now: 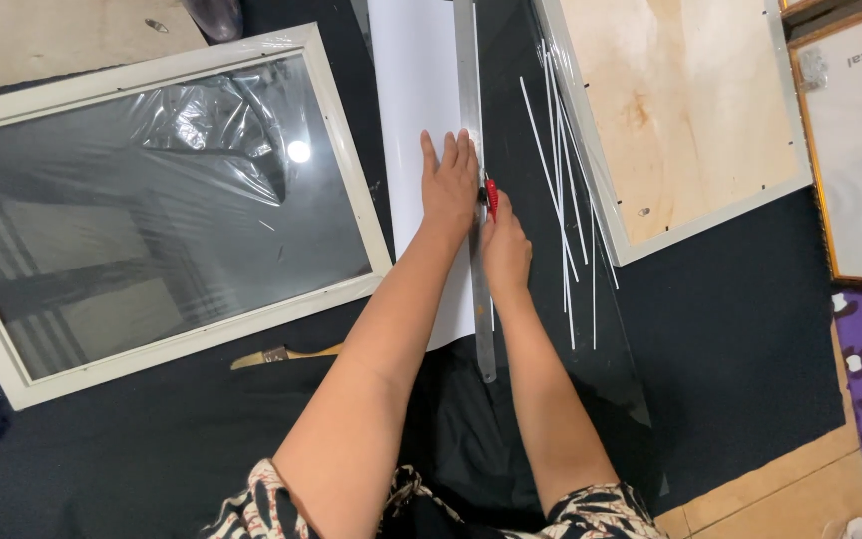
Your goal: Trimming a large picture to size using a utility knife and a metal ruler on a cutting mat.
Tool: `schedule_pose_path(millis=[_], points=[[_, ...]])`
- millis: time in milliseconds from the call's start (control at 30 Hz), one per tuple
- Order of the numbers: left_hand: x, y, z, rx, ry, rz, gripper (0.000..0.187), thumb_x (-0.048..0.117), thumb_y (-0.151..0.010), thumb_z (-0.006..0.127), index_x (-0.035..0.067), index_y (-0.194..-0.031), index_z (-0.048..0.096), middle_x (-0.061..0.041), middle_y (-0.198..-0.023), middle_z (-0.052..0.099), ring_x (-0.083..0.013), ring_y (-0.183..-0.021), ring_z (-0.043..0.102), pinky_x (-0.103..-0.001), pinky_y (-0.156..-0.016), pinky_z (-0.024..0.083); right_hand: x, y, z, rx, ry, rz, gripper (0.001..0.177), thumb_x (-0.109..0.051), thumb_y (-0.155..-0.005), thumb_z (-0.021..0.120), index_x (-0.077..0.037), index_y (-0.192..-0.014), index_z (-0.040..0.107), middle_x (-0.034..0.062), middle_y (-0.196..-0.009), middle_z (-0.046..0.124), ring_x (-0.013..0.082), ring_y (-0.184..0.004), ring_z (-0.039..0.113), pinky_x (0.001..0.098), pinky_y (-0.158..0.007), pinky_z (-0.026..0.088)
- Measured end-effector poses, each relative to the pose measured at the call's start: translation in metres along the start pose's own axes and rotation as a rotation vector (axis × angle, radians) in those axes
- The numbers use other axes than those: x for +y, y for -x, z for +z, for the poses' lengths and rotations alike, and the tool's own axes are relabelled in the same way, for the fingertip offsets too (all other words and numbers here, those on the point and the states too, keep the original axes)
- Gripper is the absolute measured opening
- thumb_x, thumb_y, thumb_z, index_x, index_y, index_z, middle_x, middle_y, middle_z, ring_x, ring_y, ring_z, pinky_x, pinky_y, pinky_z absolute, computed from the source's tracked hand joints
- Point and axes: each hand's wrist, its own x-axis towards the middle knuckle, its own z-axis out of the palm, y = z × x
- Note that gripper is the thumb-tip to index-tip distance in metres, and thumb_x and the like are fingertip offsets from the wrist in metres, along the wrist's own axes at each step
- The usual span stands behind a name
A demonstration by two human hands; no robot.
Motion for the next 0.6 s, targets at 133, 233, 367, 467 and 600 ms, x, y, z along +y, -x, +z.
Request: schedule_pose_path(millis=[133,233,367,467,600], points=[[0.002,-0.002,0.001,-0.002,0.016,0.001,0.064,0.011,-0.102,0.056,0.011,-0.161,0.032,-0.009,-0.169,0.029,-0.0275,-0.156,0.021,-0.071,-0.121,-0.006,0.006,0.018,0.003,0.023,0.004,0.001,0.043,-0.022,-0.106,0.046,-0.021,-0.15,0.046,0.0175,-0.125,0.069,0.0425,-0.103,0.071,0.0563,-0.088,0.059],[0.003,-0.004,0.004,0.0,0.003,0.001,0.064,0.011,-0.102,0.058,0.01,-0.16,0.033,-0.01,-0.168,0.03,-0.0271,-0.156,0.022,-0.07,-0.122,-0.005,0.007,0.03,0.002,0.015,0.028,0.005,0.043,-0.023,-0.106,0.045,-0.022,-0.15,0.046,0.017,-0.125,0.069,0.0421,-0.102,0.072,0.0565,-0.088,0.059],[0.005,-0.008,0.008,0.008,-0.022,0.0,0.063,0.013,-0.102,0.059,0.011,-0.16,0.034,-0.009,-0.168,0.031,-0.026,-0.156,0.021,-0.069,-0.122,-0.006,0.002,0.04,-0.006,0.015,0.001,0.006,0.043,-0.021,-0.106,0.045,-0.019,-0.149,0.046,0.0191,-0.126,0.068,0.0432,-0.102,0.071,0.0573,-0.087,0.06],[0.004,-0.006,0.005,0.008,-0.022,-0.003,0.064,0.014,-0.102,0.061,0.011,-0.16,0.035,-0.009,-0.168,0.032,-0.0256,-0.156,0.021,-0.068,-0.122,-0.006,-0.002,0.042,-0.007,0.01,-0.009,0.015,0.042,-0.02,-0.107,0.044,-0.018,-0.149,0.046,0.0193,-0.127,0.068,0.0421,-0.103,0.071,0.0563,-0.086,0.06],[0.005,-0.004,0.003,0.014,-0.044,0.0,0.064,0.013,-0.101,0.061,0.011,-0.16,0.035,-0.009,-0.167,0.032,-0.0254,-0.156,0.021,-0.068,-0.123,-0.007,0.005,0.042,-0.002,0.015,0.011,0.006,0.043,-0.02,-0.107,0.046,-0.017,-0.15,0.046,0.0202,-0.126,0.068,0.0429,-0.104,0.071,0.0571,-0.086,0.06]])
